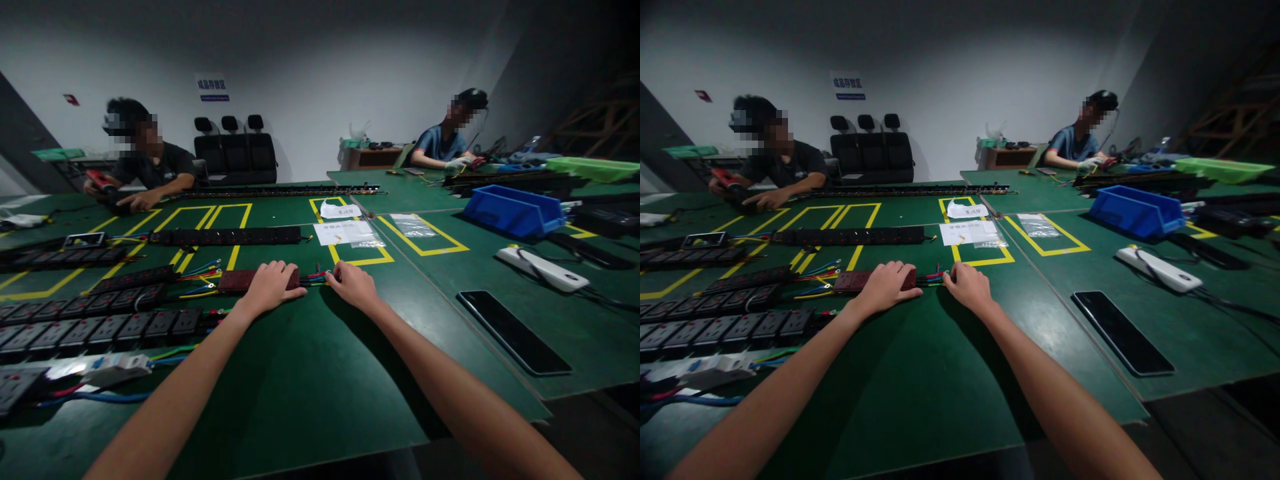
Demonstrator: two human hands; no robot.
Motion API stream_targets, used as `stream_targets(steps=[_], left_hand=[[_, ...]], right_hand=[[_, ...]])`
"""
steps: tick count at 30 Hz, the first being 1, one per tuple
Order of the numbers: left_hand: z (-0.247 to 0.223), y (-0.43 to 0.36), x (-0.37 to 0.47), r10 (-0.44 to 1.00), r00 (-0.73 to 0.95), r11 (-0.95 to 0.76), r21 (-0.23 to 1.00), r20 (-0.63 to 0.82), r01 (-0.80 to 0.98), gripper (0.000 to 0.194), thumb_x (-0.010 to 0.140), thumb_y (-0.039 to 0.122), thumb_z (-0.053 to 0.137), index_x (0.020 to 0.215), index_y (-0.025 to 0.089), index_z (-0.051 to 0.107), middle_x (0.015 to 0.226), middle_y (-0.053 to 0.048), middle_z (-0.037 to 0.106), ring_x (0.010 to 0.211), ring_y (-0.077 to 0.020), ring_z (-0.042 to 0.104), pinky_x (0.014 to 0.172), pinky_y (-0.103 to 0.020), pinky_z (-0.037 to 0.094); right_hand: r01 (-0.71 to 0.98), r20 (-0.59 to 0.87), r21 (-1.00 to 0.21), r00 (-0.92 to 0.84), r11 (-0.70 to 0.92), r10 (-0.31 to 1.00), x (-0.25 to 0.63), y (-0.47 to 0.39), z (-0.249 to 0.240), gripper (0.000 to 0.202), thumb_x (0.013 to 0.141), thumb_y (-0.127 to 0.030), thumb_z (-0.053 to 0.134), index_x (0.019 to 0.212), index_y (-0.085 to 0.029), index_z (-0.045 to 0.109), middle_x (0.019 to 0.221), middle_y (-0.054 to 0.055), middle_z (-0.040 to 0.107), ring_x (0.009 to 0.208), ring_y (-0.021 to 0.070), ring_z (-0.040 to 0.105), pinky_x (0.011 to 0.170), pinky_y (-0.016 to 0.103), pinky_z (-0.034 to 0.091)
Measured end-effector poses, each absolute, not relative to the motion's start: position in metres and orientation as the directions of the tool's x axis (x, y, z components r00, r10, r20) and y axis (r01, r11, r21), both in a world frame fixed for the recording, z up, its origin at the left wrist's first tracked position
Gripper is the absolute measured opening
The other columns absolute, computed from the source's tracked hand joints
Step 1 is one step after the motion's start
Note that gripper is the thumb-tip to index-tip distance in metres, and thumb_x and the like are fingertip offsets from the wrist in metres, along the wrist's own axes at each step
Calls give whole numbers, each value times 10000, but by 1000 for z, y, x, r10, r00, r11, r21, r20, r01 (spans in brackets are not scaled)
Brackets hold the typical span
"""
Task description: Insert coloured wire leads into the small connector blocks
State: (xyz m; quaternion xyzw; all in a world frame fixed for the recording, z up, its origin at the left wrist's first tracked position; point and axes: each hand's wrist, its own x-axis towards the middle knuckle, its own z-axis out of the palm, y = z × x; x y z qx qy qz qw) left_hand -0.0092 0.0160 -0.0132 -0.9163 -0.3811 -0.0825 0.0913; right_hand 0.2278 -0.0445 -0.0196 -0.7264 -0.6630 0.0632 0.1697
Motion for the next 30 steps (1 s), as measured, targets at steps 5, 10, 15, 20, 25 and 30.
stream_targets(steps=[5, 10, 15, 20, 25, 30], left_hand=[[-12, 14, -9, 677, 702, -693, -129, 221, 709, 717, 956, 764, 416, 1276, 150, 598, 1112, -144, 664, 973, -299, 600, 788, -368, 402], [-14, 13, -9, 673, 699, -693, -123, 241, 710, 719, 954, 766, 417, 1268, 147, 605, 1107, -142, 663, 972, -301, 599, 800, -372, 399], [-13, 13, -9, 671, 702, -701, -103, 240, 706, 710, 965, 762, 390, 1264, 156, 606, 1092, -133, 661, 967, -297, 598, 806, -376, 402], [-13, 14, -9, 675, 701, -699, -107, 232, 708, 727, 960, 771, 388, 1275, 151, 599, 1112, -137, 657, 971, -297, 594, 810, -382, 408], [-13, 14, -9, 683, 697, -690, -118, 220, 714, 726, 951, 767, 422, 1285, 147, 597, 1122, -143, 661, 977, -304, 601, 805, -382, 412], [-14, 15, -9, 686, 693, -686, -122, 221, 718, 711, 950, 764, 431, 1285, 159, 598, 1115, -139, 663, 965, -301, 606, 783, -368, 405]], right_hand=[[944, 104, -317, 125, -86, 987, 228, -44, -22, 323, 990, -522, 500, 942, -230, 630, 964, 61, 735, 847, 216, 669, 639, 284, 365], [951, 102, -296, 127, -92, 987, 227, -44, -23, 325, 997, -522, 477, 962, -235, 624, 928, 58, 743, 812, 228, 680, 626, 288, 357], [956, 105, -278, 124, -91, 987, 227, -43, -25, 316, 1002, -517, 470, 952, -240, 612, 935, 57, 750, 811, 228, 687, 626, 284, 345], [958, 110, -276, 114, -80, 987, 226, -43, -24, 314, 1004, -513, 467, 958, -240, 618, 936, 55, 753, 816, 232, 688, 621, 286, 342], [961, 96, -263, 112, -83, 989, 226, -43, -23, 324, 1010, -506, 460, 996, -236, 638, 962, 66, 753, 830, 227, 686, 648, 287, 364], [963, 103, -258, 106, -76, 989, 225, -43, -23, 315, 1010, -500, 458, 989, -239, 634, 951, 62, 751, 837, 226, 688, 639, 287, 352]])
